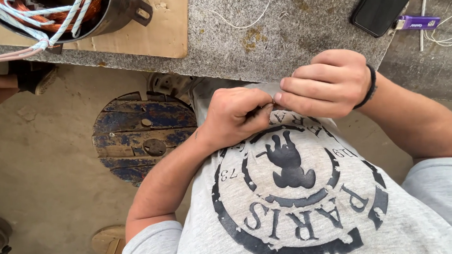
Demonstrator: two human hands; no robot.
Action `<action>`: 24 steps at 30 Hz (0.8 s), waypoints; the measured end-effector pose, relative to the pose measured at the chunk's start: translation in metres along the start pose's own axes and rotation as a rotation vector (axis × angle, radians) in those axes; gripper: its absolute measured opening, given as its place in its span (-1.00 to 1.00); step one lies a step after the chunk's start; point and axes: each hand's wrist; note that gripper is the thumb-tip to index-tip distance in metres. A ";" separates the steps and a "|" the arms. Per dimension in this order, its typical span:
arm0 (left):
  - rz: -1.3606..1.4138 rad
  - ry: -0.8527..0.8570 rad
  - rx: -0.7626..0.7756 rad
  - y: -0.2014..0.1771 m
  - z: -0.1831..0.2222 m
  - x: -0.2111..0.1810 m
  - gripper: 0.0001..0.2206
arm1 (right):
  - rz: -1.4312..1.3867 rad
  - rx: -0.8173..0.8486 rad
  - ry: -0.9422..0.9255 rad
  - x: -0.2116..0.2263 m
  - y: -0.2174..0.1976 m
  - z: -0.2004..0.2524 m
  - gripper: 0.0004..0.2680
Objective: Lacing the copper windings of an electric motor stator with thread to secure them in place.
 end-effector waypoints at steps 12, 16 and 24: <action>-0.440 0.337 -0.065 -0.010 -0.004 0.007 -0.89 | -0.780 0.051 1.132 0.034 0.023 0.013 -0.86; -0.478 0.352 -0.051 -0.010 -0.005 0.006 -0.91 | -1.367 -0.030 1.665 0.031 0.011 -0.012 -0.80; -0.064 0.034 -0.001 -0.011 -0.003 0.005 -0.94 | -0.070 0.105 0.240 0.012 0.000 -0.002 -0.92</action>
Point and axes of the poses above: each hand's wrist, its own z-axis away from the middle knuckle, its own y-axis out of the palm, x = y × z, and after that the axes turned 9 degrees about -z, right-handed
